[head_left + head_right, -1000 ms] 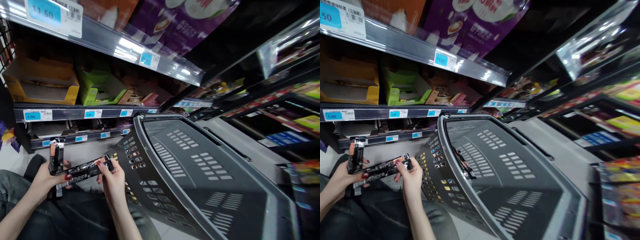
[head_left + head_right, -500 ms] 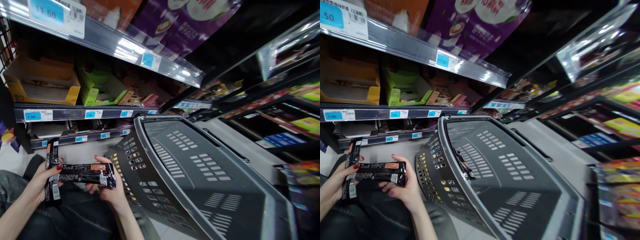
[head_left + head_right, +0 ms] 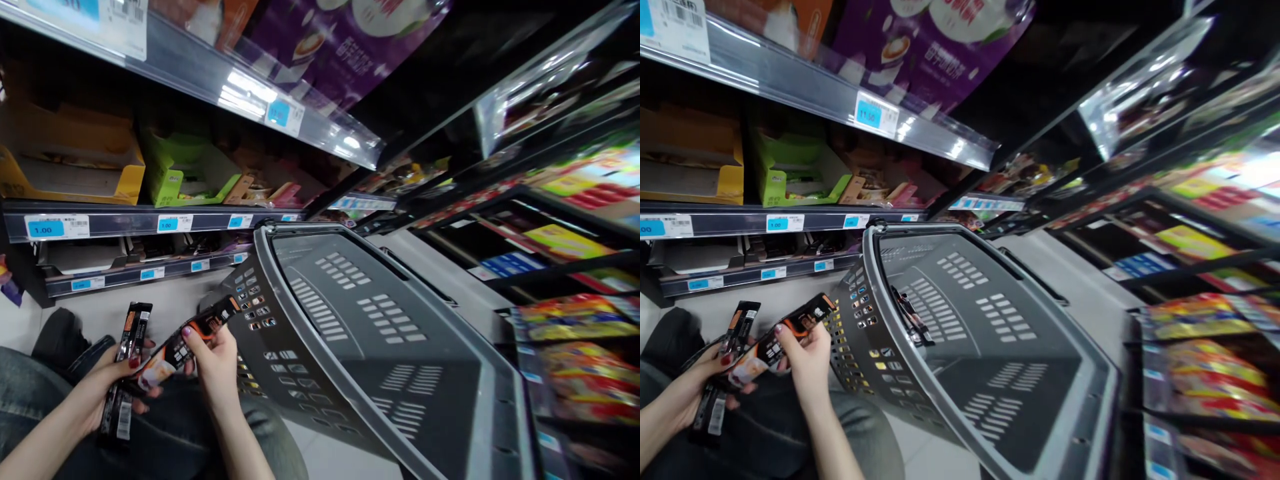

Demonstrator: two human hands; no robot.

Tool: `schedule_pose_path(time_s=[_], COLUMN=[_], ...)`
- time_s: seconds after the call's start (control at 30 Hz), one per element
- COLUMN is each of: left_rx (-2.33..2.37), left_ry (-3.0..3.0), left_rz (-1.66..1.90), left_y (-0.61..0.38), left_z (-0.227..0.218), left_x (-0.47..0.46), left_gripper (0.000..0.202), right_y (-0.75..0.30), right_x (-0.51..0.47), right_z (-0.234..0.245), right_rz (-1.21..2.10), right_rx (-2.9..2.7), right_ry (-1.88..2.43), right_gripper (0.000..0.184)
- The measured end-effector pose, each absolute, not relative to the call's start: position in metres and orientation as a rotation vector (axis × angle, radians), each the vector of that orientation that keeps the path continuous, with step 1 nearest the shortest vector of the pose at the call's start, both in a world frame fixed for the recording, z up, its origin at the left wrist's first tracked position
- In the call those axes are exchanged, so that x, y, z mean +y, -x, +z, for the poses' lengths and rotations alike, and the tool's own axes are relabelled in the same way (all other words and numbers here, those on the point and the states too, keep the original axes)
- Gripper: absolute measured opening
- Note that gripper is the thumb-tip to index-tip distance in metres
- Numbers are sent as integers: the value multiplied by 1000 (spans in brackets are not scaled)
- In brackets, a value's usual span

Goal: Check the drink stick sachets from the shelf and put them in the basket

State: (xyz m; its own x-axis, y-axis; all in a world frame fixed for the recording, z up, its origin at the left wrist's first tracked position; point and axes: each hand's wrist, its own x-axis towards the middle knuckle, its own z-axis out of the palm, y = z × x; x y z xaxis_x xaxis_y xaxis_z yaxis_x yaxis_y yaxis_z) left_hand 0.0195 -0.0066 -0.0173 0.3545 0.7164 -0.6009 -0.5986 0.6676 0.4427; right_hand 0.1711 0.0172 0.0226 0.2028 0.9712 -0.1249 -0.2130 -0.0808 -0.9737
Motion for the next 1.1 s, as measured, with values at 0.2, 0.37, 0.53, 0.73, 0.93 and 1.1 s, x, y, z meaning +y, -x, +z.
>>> schedule_pose_path(time_s=[0.2, 0.37, 0.53, 0.73, 0.93, 1.1], left_rx=[820, 816, 856, 707, 770, 994], left_ry=[-226, -254, -246, -188, -307, -505], left_rz=[855, 785, 760, 580, 707, 1018], left_y=[-20, -21, -22, -18, -10, -5], left_z=[-13, -10, -14, -22, -18, -4], left_x=[-9, -9, -9, -14, -9, 4], left_gripper=[73, 63, 64, 58, 63, 63], right_y=[-174, -175, -175, -180, -194, -197], right_x=[22, 26, 27, 26, 26, 25], right_z=[14, 9, 10, 10, 17, 25], right_rz=[1197, 1264, 1238, 1342, 1541, 1615], right_rx=[-842, -659, -568, -683, -901, -825], right_ry=[1291, 1220, 1218, 997, 733, 727], right_gripper=[39, 45, 39, 39, 48, 40])
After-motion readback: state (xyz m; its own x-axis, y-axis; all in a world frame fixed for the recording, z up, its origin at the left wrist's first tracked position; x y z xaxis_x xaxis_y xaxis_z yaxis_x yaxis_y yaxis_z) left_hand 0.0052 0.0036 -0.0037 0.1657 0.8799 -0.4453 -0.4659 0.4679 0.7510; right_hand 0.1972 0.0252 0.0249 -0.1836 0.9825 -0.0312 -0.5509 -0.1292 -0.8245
